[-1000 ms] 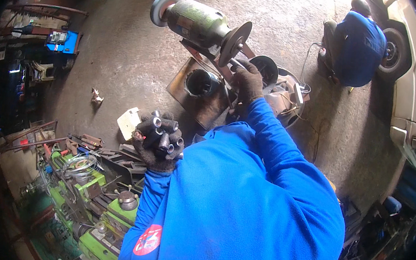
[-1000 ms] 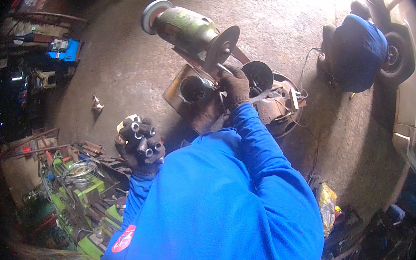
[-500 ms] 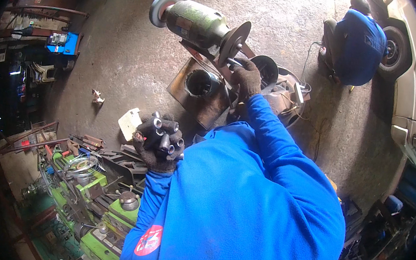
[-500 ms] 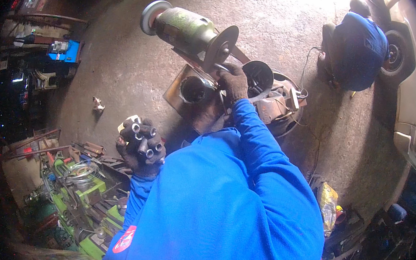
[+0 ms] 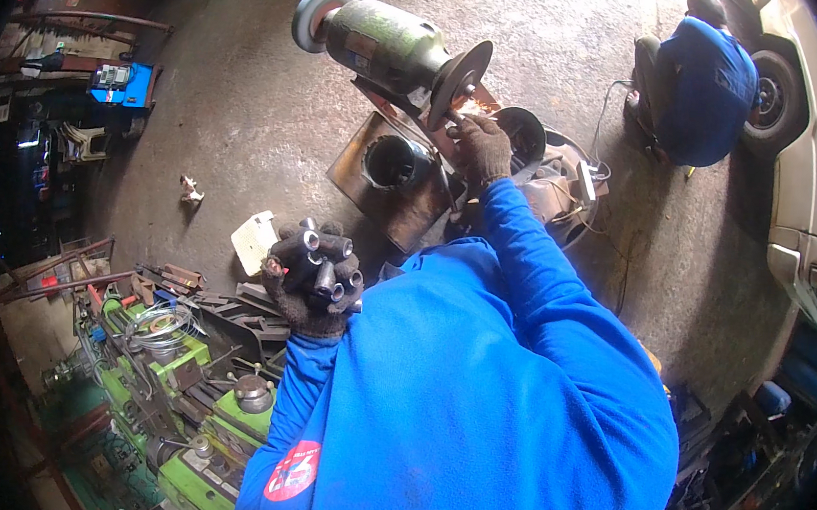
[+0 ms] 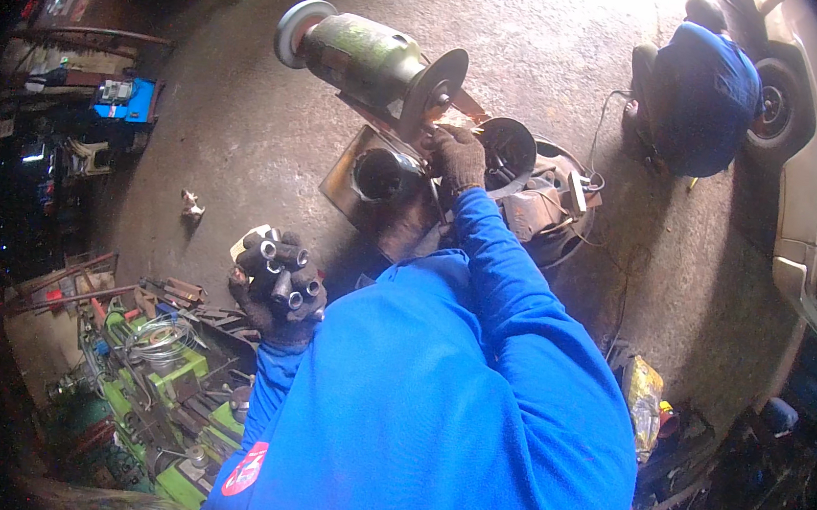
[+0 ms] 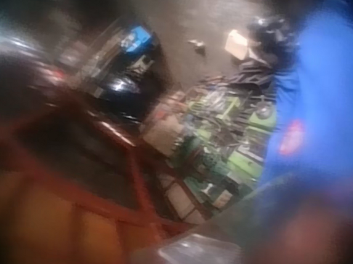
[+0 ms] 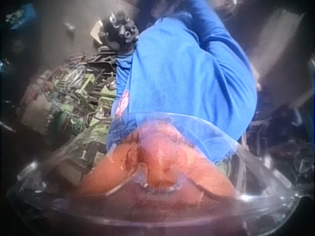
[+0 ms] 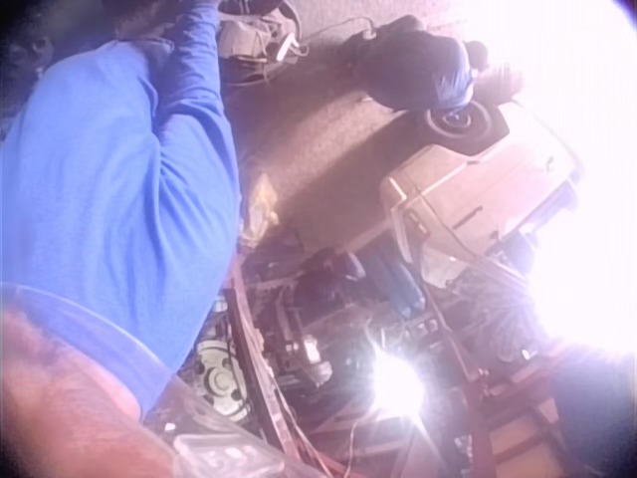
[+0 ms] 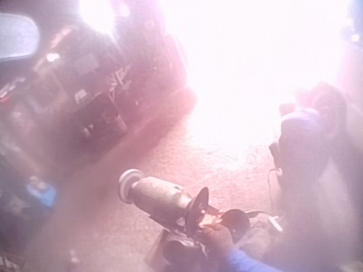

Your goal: The person uses a bench grinder to deburr and smooth the ends of small metal tubes. They hold a bundle of tubes in one hand and grind each end against the spinning wheel, rotating the pieces to work different sides. Another person is visible in the background working near a vehicle.

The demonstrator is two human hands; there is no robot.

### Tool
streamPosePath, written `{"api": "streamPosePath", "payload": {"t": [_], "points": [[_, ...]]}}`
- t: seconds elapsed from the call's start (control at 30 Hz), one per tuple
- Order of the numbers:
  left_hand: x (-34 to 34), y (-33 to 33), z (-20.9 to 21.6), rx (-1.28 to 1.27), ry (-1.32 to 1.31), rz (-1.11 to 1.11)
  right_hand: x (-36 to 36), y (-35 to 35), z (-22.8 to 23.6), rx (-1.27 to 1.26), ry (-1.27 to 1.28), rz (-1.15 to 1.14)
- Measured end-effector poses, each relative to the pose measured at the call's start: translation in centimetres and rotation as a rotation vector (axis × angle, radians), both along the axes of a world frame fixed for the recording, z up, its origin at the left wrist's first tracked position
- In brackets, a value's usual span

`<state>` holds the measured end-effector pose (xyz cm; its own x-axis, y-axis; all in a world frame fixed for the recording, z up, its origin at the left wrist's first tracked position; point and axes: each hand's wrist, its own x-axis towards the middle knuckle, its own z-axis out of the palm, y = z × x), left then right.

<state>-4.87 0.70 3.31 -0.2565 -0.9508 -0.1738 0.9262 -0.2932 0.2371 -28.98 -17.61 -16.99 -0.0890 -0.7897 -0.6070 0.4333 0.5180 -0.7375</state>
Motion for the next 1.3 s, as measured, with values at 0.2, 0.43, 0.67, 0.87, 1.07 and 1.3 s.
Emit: {"api": "streamPosePath", "payload": {"t": [0.2,0.43,0.67,0.87,1.07,1.3], "points": [[1.1,0.4,-1.1,-0.051,-0.006,0.004,0.1,-0.1,0.1,0.004,-0.025,0.03],[0.3,0.0,-0.4,-0.072,-0.057,0.026,0.0,0.4,-3.9,-0.468,0.855,0.345],[0.1,0.0,-0.6,-0.087,-0.033,0.013,-0.7,0.4,-3.5,-0.607,1.252,0.521],[-0.5,0.2,0.4,0.021,-0.023,0.063,0.5,0.6,-1.4,-0.006,-0.262,-0.072],[-0.2,0.1,0.1,-0.015,-0.01,0.031,0.4,0.3,-1.5,-0.038,-0.177,-0.074],[-0.5,0.2,0.2,-0.085,0.003,0.058,0.5,0.3,-0.2,-0.042,0.025,-0.035]]}}
